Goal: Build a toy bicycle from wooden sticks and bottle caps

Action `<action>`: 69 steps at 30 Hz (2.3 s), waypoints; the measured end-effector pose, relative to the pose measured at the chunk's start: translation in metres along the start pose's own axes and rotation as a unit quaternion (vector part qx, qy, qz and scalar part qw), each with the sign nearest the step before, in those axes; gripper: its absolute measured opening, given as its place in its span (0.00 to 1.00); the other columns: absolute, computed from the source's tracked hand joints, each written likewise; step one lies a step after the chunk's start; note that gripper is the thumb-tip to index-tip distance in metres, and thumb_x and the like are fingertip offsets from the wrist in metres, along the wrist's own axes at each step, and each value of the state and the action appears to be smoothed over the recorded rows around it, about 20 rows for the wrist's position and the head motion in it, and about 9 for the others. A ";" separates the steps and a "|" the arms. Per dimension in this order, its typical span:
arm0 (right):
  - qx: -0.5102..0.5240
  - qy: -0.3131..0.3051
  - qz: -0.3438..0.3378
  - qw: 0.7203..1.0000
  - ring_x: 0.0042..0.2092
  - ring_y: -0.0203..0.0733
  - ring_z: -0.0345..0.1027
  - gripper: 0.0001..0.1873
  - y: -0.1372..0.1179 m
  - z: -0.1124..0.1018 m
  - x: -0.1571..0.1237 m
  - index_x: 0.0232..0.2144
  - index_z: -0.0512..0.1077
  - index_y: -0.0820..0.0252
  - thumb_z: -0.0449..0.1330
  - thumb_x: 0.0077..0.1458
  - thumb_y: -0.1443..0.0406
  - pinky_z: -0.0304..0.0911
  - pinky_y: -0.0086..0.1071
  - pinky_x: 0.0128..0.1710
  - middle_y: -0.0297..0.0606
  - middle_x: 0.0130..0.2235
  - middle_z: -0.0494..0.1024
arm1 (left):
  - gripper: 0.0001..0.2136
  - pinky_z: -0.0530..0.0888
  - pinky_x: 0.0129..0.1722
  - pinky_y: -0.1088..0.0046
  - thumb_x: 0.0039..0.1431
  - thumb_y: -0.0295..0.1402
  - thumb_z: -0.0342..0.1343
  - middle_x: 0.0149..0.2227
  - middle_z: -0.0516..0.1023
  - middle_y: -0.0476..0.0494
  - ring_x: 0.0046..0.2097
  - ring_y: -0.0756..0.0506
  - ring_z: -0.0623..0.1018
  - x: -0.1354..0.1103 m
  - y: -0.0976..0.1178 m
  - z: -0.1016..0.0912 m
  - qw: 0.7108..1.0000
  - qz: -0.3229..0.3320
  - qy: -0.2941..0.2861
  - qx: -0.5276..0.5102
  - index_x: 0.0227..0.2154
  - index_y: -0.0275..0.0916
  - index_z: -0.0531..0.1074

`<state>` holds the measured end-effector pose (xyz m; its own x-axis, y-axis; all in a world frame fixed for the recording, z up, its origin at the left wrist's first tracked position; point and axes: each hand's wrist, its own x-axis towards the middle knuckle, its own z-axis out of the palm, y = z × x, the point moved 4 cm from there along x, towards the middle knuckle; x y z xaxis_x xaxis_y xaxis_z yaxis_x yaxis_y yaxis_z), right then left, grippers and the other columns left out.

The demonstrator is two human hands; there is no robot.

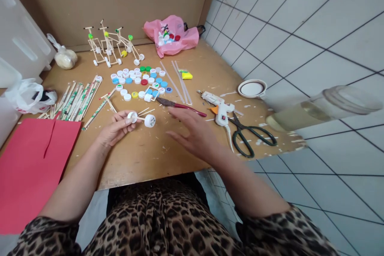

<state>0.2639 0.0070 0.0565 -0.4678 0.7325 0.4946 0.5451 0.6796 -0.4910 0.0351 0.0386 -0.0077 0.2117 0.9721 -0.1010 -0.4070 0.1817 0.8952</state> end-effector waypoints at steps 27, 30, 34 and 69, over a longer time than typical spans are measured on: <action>0.082 -0.032 -0.077 0.993 0.48 0.40 0.74 0.13 -0.011 0.047 0.024 0.49 0.71 0.56 0.52 0.66 0.61 0.72 0.38 0.48 0.42 0.46 0.80 | 0.08 0.72 0.46 0.60 0.63 0.37 0.56 0.33 0.84 0.47 0.41 0.43 0.80 -0.023 0.028 0.024 0.735 0.409 -0.063 0.537 0.38 0.48 0.81; 0.078 -0.041 -0.064 0.994 0.47 0.40 0.74 0.14 -0.009 0.051 0.024 0.49 0.71 0.55 0.52 0.66 0.59 0.72 0.38 0.47 0.41 0.45 0.80 | 0.09 0.72 0.41 0.64 0.65 0.37 0.54 0.32 0.83 0.46 0.37 0.45 0.79 -0.023 0.029 0.025 0.721 0.418 -0.073 0.548 0.37 0.46 0.80; 0.069 -0.041 -0.075 0.994 0.46 0.40 0.74 0.14 -0.007 0.054 0.023 0.48 0.71 0.58 0.51 0.67 0.58 0.71 0.37 0.46 0.42 0.44 0.80 | 0.11 0.71 0.39 0.65 0.67 0.37 0.52 0.30 0.82 0.45 0.35 0.46 0.77 -0.024 0.027 0.027 0.698 0.423 -0.074 0.573 0.36 0.43 0.80; 0.076 -0.080 0.116 0.987 0.33 0.38 0.70 0.17 0.000 0.062 0.023 0.42 0.74 0.61 0.65 0.55 0.55 0.62 0.31 0.34 0.38 0.35 0.79 | 0.06 0.71 0.35 0.67 0.63 0.29 0.56 0.27 0.79 0.46 0.33 0.46 0.74 -0.030 0.023 0.035 0.671 0.453 -0.035 0.586 0.31 0.40 0.76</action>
<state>0.2104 0.0264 0.0233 -0.4531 0.8577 0.2431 0.5459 0.4825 -0.6850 0.0503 0.0086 0.0310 0.4076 0.5883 0.6984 0.5730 -0.7603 0.3060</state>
